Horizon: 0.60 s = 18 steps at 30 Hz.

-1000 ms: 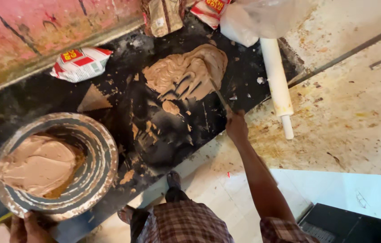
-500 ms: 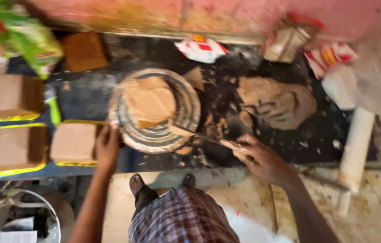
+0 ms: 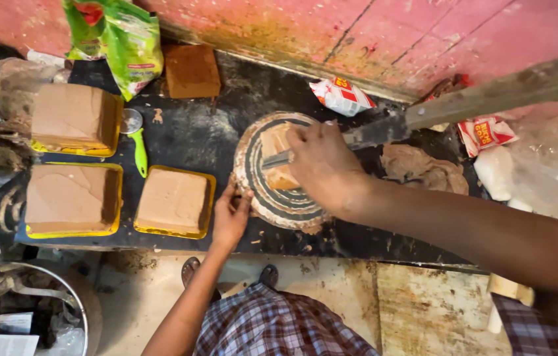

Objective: The person spreads a brown paste onto a square block using a metal spatula. They smooth the surface and scrape excess paste back onto the work surface, repeating the process on multiple blocks.

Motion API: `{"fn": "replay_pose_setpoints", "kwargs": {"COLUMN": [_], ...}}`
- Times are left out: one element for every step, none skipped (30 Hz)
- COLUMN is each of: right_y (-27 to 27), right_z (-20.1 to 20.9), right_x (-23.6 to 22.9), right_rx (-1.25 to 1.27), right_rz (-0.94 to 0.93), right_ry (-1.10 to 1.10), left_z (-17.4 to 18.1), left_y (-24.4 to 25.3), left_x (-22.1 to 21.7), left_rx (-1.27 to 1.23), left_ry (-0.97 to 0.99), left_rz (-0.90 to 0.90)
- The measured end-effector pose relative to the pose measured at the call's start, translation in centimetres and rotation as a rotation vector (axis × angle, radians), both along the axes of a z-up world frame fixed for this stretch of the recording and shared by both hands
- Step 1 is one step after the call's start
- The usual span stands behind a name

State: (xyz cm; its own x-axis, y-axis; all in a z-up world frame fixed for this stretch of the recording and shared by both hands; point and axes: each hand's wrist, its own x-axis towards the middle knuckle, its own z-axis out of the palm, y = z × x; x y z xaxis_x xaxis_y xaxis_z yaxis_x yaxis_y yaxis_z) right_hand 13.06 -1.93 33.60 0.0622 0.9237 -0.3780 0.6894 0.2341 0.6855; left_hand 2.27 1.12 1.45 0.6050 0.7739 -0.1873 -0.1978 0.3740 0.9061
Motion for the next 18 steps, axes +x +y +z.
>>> {"fn": "replay_pose_setpoints", "kwargs": {"right_y": [-0.2, -0.4, -1.1, -1.9, -2.3, -2.5, -2.5, -2.4, -1.8, -0.6, 0.5, 1.6, 2.9, 4.1, 5.3, 6.2, 6.9, 7.2], "right_z": [0.2, 0.3, 0.5, 0.6, 0.6, 0.6, 0.5, 0.4, 0.2, 0.0, -0.2, -0.3, -0.4, -0.5, -0.5, -0.5, -0.4, -0.2], "right_x": [-0.2, -0.3, -0.5, -0.7, -0.8, -0.9, -0.8, -0.7, -0.4, 0.2, 0.8, 1.4, 2.0, 2.6, 3.2, 3.7, 4.1, 4.5], "right_rx": [-0.024, -0.048, -0.039, -0.03, -0.019, -0.047, -0.075, -0.103, -0.044, 0.015, 0.074, 0.054, 0.036, 0.019, -0.018, -0.054, -0.088, -0.087], "right_rz": [0.005, 0.01, 0.033, 0.055, 0.081, 0.093, 0.104, 0.115, 0.149, 0.183, 0.216, 0.16, 0.107, 0.055, -0.014, -0.084, -0.154, -0.165], "right_ry": [-0.009, -0.018, -0.004, 0.01, 0.024, 0.022, 0.021, 0.02, 0.015, 0.009, 0.004, 0.019, 0.032, 0.046, 0.065, 0.083, 0.103, 0.166], "left_z": [0.0, 0.0, 0.1, 0.1, 0.1, 0.1, 0.1, 0.1, 0.1, 0.1, 0.2, 0.2, 0.2, 0.1, 0.0, -0.2, -0.3, -0.4], "left_y": [0.3, 0.5, 0.6, 0.6, 0.8, 1.1, 1.3, 1.5, 1.7, 1.8, 1.9, 1.8, 1.9, 2.0, 2.1, 2.1, 2.0, 1.9], "left_x": [0.0, 0.1, 0.2, 0.3, 0.3, 0.3, 0.3, 0.2, 0.1, 0.1, 0.1, 0.1, 0.2, 0.3, 0.2, 0.2, 0.2, 0.3], "left_rx": [-0.001, -0.002, -0.003, 0.014, 0.034, 0.054, 0.06, 0.066, 0.076, 0.077, 0.078, 0.08, 0.066, 0.052, 0.036, 0.034, 0.034, 0.034], "left_ry": [0.002, 0.004, 0.01, 0.018, 0.026, 0.034, 0.037, 0.04, 0.043, 0.035, 0.028, 0.02, 0.001, -0.018, -0.034, -0.034, -0.033, -0.031], "left_rz": [-0.008, -0.016, -0.031, -0.031, -0.028, -0.024, -0.038, -0.052, -0.068, -0.072, -0.077, -0.082, -0.083, -0.084, -0.085, -0.09, -0.095, -0.101]}}
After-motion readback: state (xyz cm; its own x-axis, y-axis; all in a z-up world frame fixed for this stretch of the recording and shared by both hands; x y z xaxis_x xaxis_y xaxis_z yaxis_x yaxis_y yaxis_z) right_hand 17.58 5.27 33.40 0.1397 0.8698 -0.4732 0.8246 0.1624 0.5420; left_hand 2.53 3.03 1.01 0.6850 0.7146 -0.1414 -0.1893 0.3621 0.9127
